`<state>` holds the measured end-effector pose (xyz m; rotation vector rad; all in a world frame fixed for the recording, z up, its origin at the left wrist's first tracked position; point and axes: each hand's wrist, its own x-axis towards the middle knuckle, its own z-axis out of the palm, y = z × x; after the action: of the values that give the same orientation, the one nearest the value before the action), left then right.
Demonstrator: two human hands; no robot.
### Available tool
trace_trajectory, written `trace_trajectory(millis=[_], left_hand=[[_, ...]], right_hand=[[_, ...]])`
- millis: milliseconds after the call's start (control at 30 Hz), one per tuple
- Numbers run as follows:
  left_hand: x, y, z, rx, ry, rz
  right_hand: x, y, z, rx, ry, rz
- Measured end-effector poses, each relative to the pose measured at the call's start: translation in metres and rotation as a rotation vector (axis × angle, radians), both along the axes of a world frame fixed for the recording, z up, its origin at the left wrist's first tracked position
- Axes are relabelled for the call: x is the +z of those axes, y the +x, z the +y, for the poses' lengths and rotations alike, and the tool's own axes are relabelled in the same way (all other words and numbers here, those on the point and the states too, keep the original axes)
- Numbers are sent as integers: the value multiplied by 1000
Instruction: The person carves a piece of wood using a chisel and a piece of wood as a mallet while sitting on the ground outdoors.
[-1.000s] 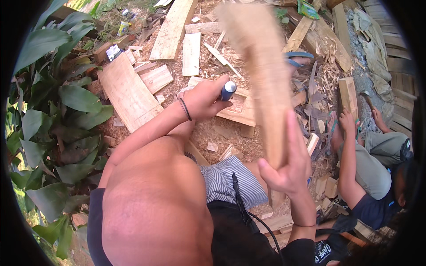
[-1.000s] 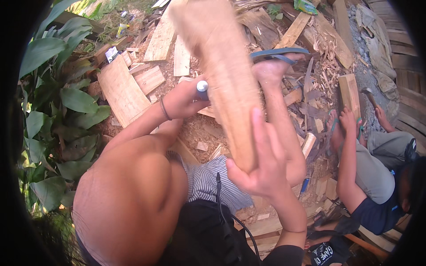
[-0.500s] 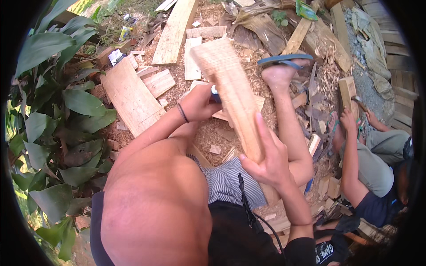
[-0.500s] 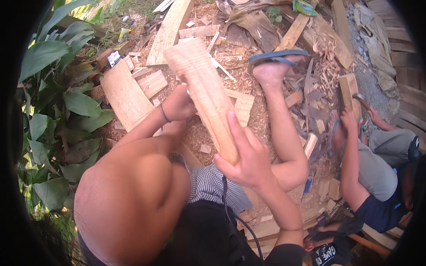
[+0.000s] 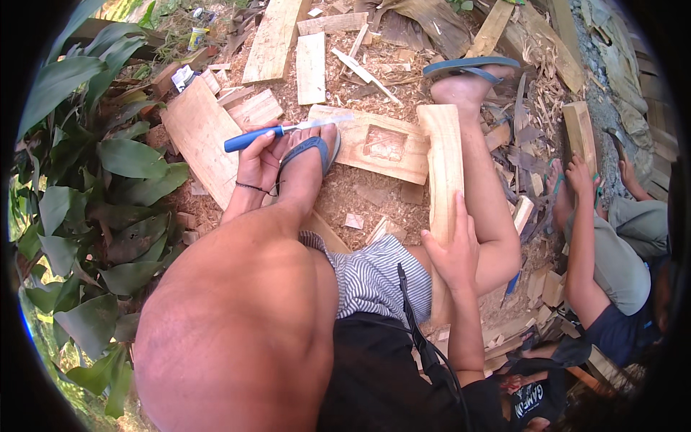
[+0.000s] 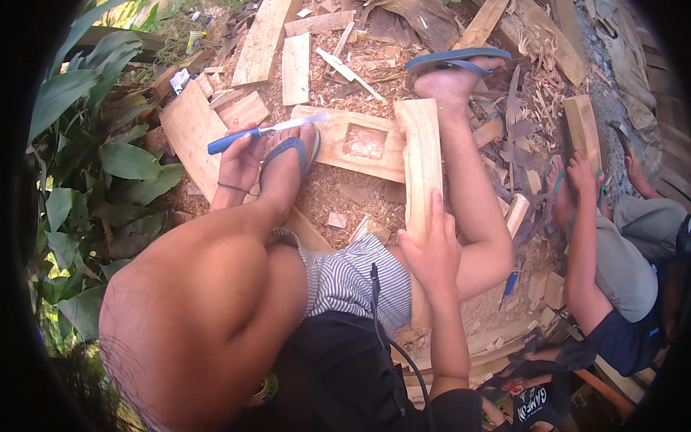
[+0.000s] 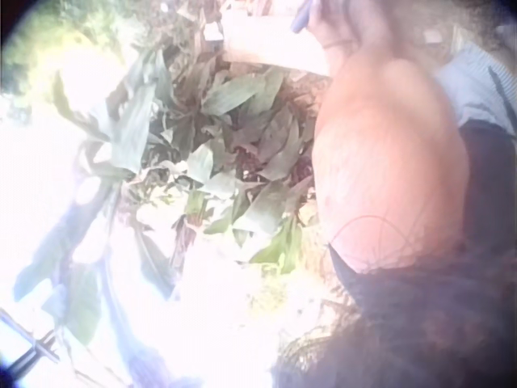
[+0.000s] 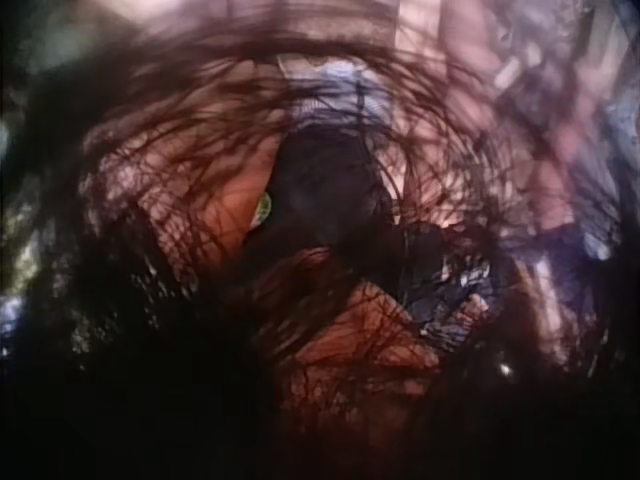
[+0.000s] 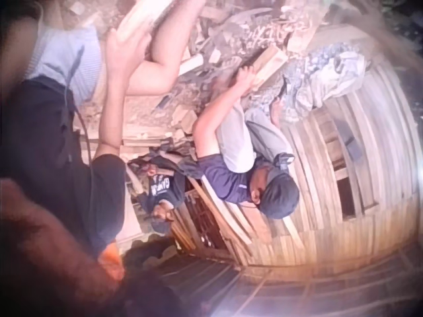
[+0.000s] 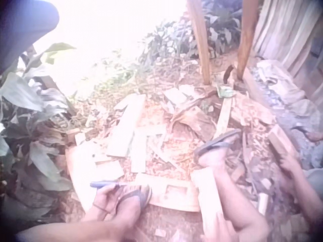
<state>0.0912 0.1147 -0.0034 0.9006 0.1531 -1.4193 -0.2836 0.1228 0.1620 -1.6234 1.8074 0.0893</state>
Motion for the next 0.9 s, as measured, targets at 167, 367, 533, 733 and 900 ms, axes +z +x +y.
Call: trace_trajectory(millis=[167,367,533,733,900], left_hand=[[16,1,-16,53,-95,-226],[9,-7,-21,24,-68,-212],[15,-13,-21,-44,-105,-203],[21,-11,-17,-63,-142,-134],[39,-21,-33,-153,-186,-163]], right_hand=[[-21,-6,17,247,-409,384],[-36,71,-63,481,-395,-120],[-116,95,-106,711,-539,269],[-98,92,-134,224,-472,-265],[-61,35,-145,-106,-567,-264]])
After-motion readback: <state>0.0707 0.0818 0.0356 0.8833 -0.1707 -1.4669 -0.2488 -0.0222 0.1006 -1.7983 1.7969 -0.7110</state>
